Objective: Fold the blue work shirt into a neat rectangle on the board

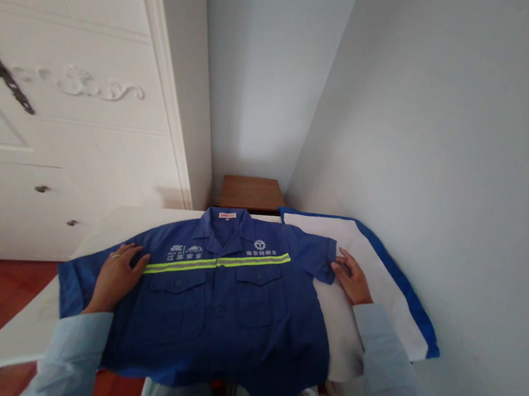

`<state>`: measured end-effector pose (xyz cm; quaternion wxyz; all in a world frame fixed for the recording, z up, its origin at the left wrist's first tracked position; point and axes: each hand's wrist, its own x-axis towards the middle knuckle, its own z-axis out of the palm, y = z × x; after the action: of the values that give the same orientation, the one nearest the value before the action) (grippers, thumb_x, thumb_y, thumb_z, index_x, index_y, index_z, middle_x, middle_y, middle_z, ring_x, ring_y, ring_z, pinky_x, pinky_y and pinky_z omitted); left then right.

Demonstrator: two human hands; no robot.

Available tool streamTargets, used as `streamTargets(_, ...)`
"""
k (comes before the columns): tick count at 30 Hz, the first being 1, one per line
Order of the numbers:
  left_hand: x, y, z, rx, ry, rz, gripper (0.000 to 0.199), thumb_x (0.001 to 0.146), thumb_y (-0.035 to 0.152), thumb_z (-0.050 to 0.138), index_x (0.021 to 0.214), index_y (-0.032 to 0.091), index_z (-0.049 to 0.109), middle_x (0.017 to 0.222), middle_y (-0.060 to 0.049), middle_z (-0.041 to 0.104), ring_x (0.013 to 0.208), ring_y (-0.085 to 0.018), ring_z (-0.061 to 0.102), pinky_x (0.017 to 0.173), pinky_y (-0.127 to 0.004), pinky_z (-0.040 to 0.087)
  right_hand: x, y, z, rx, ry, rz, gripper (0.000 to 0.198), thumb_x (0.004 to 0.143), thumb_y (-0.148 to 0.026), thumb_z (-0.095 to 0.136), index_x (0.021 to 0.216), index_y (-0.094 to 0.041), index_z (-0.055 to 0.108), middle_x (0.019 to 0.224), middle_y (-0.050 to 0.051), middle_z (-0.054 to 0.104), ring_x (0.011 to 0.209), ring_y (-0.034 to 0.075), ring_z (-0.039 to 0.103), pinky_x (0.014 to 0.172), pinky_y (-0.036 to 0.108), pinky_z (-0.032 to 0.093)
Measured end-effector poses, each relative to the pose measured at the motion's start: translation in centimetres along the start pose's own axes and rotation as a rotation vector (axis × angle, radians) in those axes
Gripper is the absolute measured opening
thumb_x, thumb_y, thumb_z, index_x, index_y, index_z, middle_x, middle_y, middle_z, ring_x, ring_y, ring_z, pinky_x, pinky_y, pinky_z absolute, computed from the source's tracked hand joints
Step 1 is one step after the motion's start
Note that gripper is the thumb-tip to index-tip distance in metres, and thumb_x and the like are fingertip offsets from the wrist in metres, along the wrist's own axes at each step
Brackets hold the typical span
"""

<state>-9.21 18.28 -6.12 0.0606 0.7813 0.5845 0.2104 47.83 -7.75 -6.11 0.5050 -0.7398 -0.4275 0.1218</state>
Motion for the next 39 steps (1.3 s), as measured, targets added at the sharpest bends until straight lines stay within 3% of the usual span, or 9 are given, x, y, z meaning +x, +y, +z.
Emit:
streamTargets(4, 0.0, 0.2, -0.1, -0.006, -0.017, 0.001, 0.076, 0.087, 0.059, 0.033, 0.125, 0.002, 0.066, 0.138, -0.026, 0.061, 0.137, -0.038, 0.050, 0.117, -0.051, 0.038, -0.1, -0.4, 0.0, -0.007, 0.006, -0.011, 0.081, 0.075, -0.067, 0.070, 0.140, -0.021, 0.055, 0.111, 0.010, 0.071, 0.106, 0.025, 0.068, 0.104, 0.044, 0.054)
streamTargets(13, 0.0, -0.1, 0.1, -0.004, -0.001, 0.011, 0.072, 0.088, 0.058, 0.034, 0.124, 0.004, 0.066, 0.138, -0.024, 0.061, 0.136, -0.038, 0.051, 0.117, -0.052, 0.038, -0.3, -1.2, -0.4, -0.042, -0.048, -0.033, 0.072, 0.076, -0.065, 0.070, 0.132, -0.021, 0.061, 0.086, 0.004, 0.067, 0.081, 0.020, 0.066, 0.084, 0.038, 0.059)
streamTargets(21, 0.0, -0.2, 0.3, -0.008, 0.011, 0.008, 0.070, 0.088, 0.057, 0.036, 0.123, 0.006, 0.067, 0.137, -0.024, 0.062, 0.136, -0.037, 0.052, 0.116, -0.051, 0.039, -0.2, -0.5, -0.2, 0.086, -0.127, -0.014, 0.089, 0.075, -0.058, 0.072, 0.151, -0.021, 0.045, 0.123, 0.014, 0.069, 0.113, 0.029, 0.067, 0.102, 0.044, 0.056)
streamTargets(27, 0.0, -0.3, 0.3, -0.003, 0.009, 0.019, 0.071, 0.088, 0.057, 0.035, 0.123, 0.005, 0.067, 0.137, -0.024, 0.062, 0.134, -0.037, 0.054, 0.116, -0.050, 0.039, -0.3, -0.4, -0.2, 0.029, -0.121, 0.024, 0.090, 0.075, -0.055, 0.073, 0.151, -0.016, 0.044, 0.117, 0.012, 0.072, 0.111, 0.029, 0.069, 0.105, 0.046, 0.054)
streamTargets(34, -0.1, -0.1, 0.2, -0.005, 0.010, 0.019, 0.072, 0.089, 0.057, 0.034, 0.124, 0.002, 0.067, 0.137, -0.024, 0.062, 0.135, -0.038, 0.052, 0.117, -0.051, 0.037, -0.4, -1.2, -0.2, -0.019, -0.140, 0.140, 0.094, 0.073, -0.054, 0.074, 0.151, -0.011, 0.045, 0.130, 0.020, 0.066, 0.126, 0.033, 0.061, 0.113, 0.048, 0.046)
streamTargets(39, -0.3, 0.1, 0.3, 0.019, 0.000, 0.020, 0.070, 0.091, 0.054, 0.034, 0.125, 0.003, 0.067, 0.140, -0.024, 0.060, 0.137, -0.039, 0.051, 0.118, -0.053, 0.036, -0.1, -1.5, -0.1, 0.123, -0.147, 0.173, 0.095, 0.065, -0.054, 0.081, 0.146, -0.015, 0.049, 0.112, 0.014, 0.074, 0.106, 0.029, 0.071, 0.103, 0.044, 0.055)
